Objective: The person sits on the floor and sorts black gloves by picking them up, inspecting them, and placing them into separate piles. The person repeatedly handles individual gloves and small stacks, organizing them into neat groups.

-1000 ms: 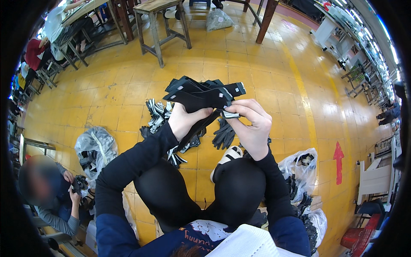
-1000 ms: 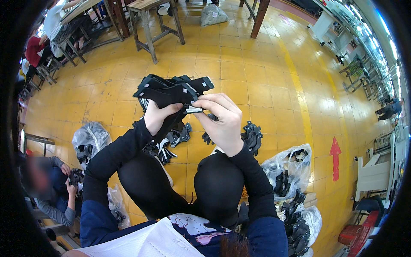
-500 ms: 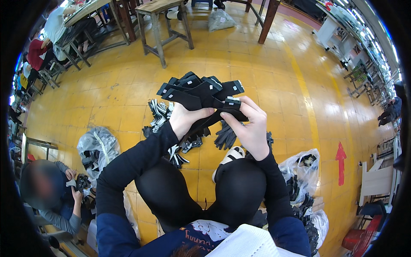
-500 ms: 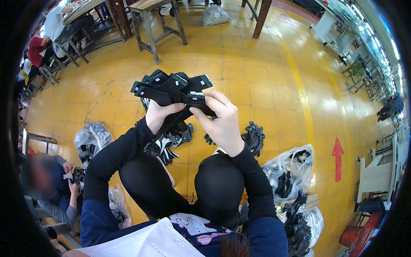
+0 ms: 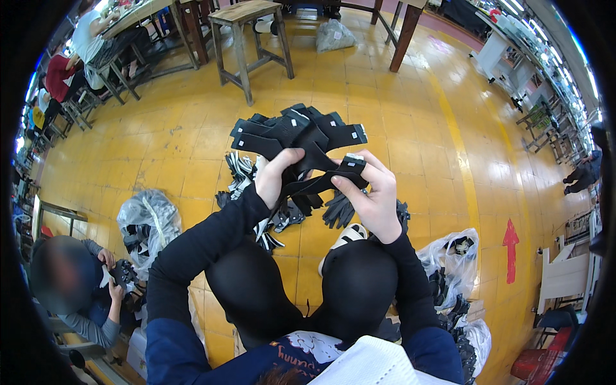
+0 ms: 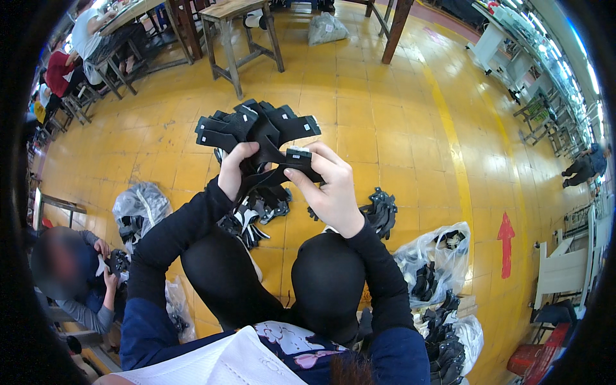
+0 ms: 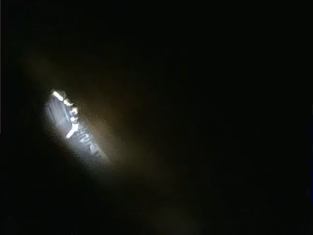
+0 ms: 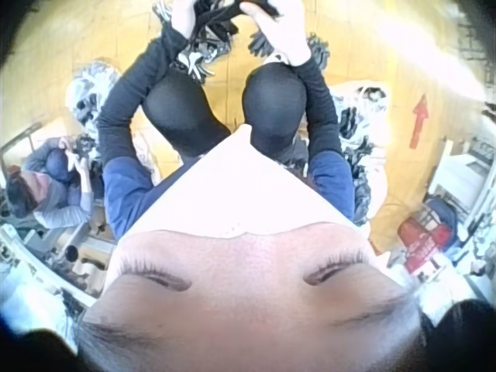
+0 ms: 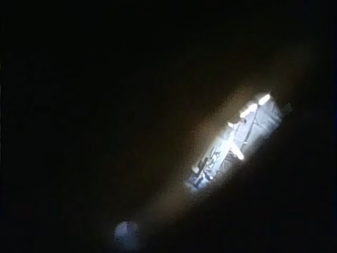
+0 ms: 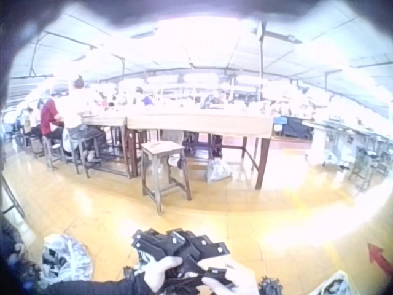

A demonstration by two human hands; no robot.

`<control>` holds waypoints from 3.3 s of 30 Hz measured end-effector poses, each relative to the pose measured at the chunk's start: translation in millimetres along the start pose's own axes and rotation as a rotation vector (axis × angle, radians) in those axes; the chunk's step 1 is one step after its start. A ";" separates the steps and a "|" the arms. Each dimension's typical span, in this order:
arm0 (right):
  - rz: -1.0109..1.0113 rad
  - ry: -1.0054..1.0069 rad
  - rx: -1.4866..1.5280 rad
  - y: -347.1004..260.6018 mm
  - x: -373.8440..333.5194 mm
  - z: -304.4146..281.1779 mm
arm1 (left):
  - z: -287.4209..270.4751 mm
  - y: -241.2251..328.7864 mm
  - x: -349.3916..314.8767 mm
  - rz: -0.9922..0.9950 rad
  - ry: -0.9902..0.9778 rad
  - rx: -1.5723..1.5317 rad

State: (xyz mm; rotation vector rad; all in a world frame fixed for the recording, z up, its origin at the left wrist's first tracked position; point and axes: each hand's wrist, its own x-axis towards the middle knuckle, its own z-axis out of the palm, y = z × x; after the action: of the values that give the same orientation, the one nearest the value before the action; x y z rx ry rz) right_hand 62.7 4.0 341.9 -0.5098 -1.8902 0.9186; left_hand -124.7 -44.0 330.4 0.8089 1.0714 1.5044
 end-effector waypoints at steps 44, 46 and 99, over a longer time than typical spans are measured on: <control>-0.298 0.128 -0.037 16.4 0.1 2.8 | -6.2 0.2 5.6 -0.408 -0.227 -0.278; -0.157 0.252 0.068 16.8 -4.1 10.4 | -3.8 2.4 4.4 -0.309 -0.241 -0.213; 0.554 0.342 -0.437 271.2 -144.0 -84.8 | -36.1 -10.4 -10.0 -0.208 -0.178 0.479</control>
State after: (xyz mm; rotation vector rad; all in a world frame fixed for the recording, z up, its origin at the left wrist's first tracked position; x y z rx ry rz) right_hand 196.7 110.9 73.4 -1.4135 -1.6516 0.6885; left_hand -151.6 -60.9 308.0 1.0989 1.3558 0.9906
